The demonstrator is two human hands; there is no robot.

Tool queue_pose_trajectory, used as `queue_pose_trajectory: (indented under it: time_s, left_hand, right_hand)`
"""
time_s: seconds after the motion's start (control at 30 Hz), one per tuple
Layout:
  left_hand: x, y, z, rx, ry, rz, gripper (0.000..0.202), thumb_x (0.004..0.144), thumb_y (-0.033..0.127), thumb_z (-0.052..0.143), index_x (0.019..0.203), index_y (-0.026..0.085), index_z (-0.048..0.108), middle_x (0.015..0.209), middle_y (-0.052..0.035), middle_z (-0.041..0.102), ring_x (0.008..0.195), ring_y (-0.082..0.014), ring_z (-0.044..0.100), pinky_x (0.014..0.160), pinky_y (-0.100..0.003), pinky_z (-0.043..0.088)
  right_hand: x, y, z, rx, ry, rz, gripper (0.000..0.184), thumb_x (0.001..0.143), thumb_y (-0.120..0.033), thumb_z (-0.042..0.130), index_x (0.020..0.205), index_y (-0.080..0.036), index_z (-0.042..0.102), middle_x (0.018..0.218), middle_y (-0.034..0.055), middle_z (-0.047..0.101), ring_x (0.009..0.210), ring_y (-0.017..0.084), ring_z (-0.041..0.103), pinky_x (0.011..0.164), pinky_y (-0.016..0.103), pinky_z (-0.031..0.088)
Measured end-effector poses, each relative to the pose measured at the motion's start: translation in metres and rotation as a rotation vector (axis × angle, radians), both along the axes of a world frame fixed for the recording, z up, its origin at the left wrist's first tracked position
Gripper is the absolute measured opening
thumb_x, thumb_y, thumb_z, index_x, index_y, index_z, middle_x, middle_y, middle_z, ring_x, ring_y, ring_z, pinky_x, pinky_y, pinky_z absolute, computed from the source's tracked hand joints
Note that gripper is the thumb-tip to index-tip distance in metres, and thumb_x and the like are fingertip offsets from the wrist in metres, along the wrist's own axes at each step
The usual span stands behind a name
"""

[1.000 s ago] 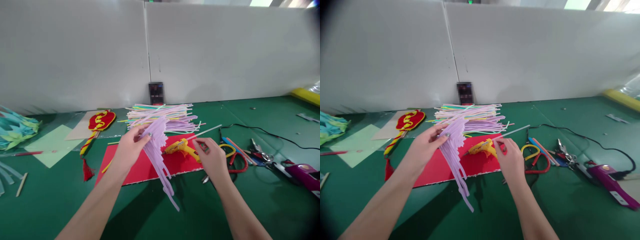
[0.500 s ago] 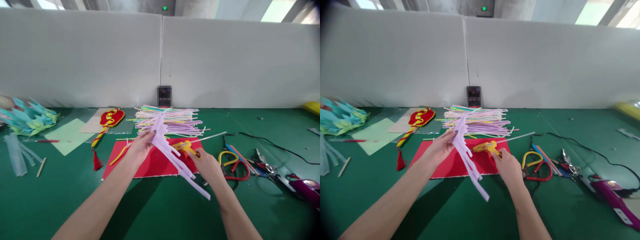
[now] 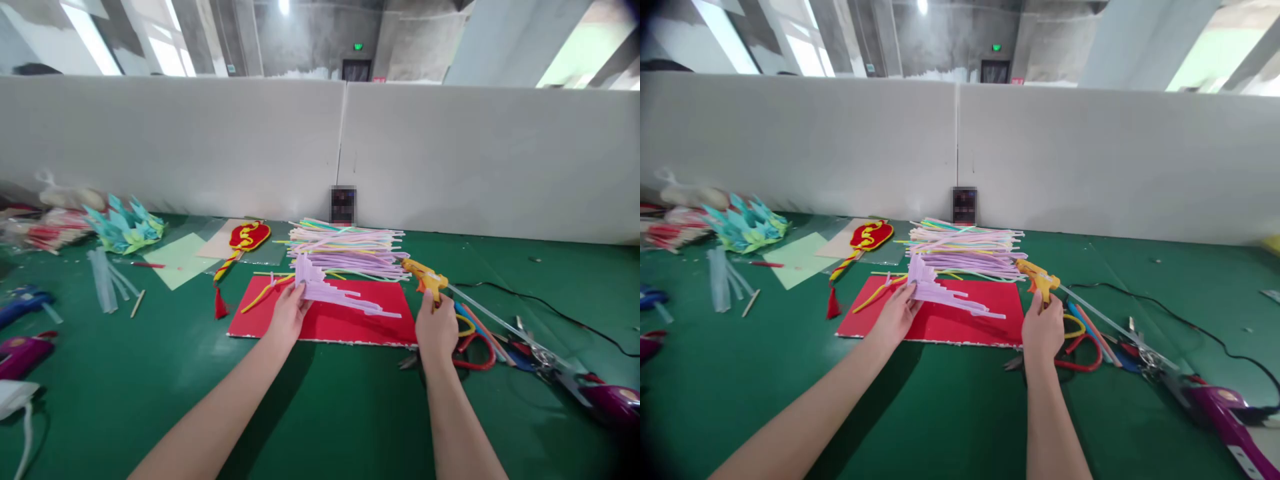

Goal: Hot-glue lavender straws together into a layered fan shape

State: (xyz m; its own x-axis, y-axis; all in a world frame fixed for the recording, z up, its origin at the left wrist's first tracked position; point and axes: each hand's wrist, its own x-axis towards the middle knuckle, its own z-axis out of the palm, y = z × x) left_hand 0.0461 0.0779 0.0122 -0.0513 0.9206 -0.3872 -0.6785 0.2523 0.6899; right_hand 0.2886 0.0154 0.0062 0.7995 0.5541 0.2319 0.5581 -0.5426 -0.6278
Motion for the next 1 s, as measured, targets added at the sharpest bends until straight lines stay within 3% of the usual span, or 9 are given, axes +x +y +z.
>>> queue_pose_trajectory:
  time_s: [0.27, 0.57, 0.83, 1.0]
  left_hand:
    - [0.009, -0.017, -0.009, 0.099, -0.089, -0.127, 0.027, 0.069, -0.003, 0.064, 0.089, 0.014, 0.065, 0.088, -0.0046, 0.072, 0.08, -0.0131, 0.068, 0.077, -0.019, 0.054]
    - [0.007, -0.021, -0.013, 0.126, -0.085, -0.23, 0.027, 0.066, -0.004, 0.064, 0.087, 0.015, 0.064, 0.085, -0.0045, 0.073, 0.081, -0.0147, 0.069, 0.077, -0.02, 0.053]
    - [0.005, -0.022, -0.012, 0.143, -0.137, -0.247, 0.035, 0.067, -0.005, 0.061, 0.096, 0.015, 0.063, 0.084, -0.0045, 0.073, 0.081, -0.0148, 0.069, 0.074, -0.019, 0.054]
    - [0.004, -0.023, -0.01, 0.141, -0.151, -0.252, 0.033, 0.065, -0.005, 0.064, 0.093, 0.014, 0.064, 0.085, -0.0054, 0.073, 0.079, -0.0144, 0.069, 0.077, -0.02, 0.053]
  right_hand:
    - [0.003, 0.001, -0.011, 0.041, -0.062, 0.008, 0.048, 0.088, -0.037, 0.032, 0.122, -0.009, 0.05, 0.112, 0.0204, 0.059, 0.096, 0.032, 0.058, 0.071, 0.037, 0.041]
    - [0.009, 0.003, -0.02, 0.039, -0.124, -0.161, 0.057, 0.089, -0.037, 0.028, 0.137, -0.005, 0.033, 0.117, 0.0265, 0.05, 0.1, 0.037, 0.056, 0.073, 0.044, 0.041]
    - [0.001, 0.001, -0.02, -0.036, -0.206, 0.005, 0.045, 0.09, -0.028, 0.03, 0.124, -0.012, 0.053, 0.108, 0.0179, 0.053, 0.094, 0.029, 0.056, 0.076, 0.041, 0.039]
    - [-0.008, -0.003, -0.014, 0.008, -0.225, 0.037, 0.039, 0.087, -0.03, 0.037, 0.111, -0.012, 0.061, 0.109, 0.0203, 0.053, 0.104, 0.034, 0.047, 0.082, 0.048, 0.033]
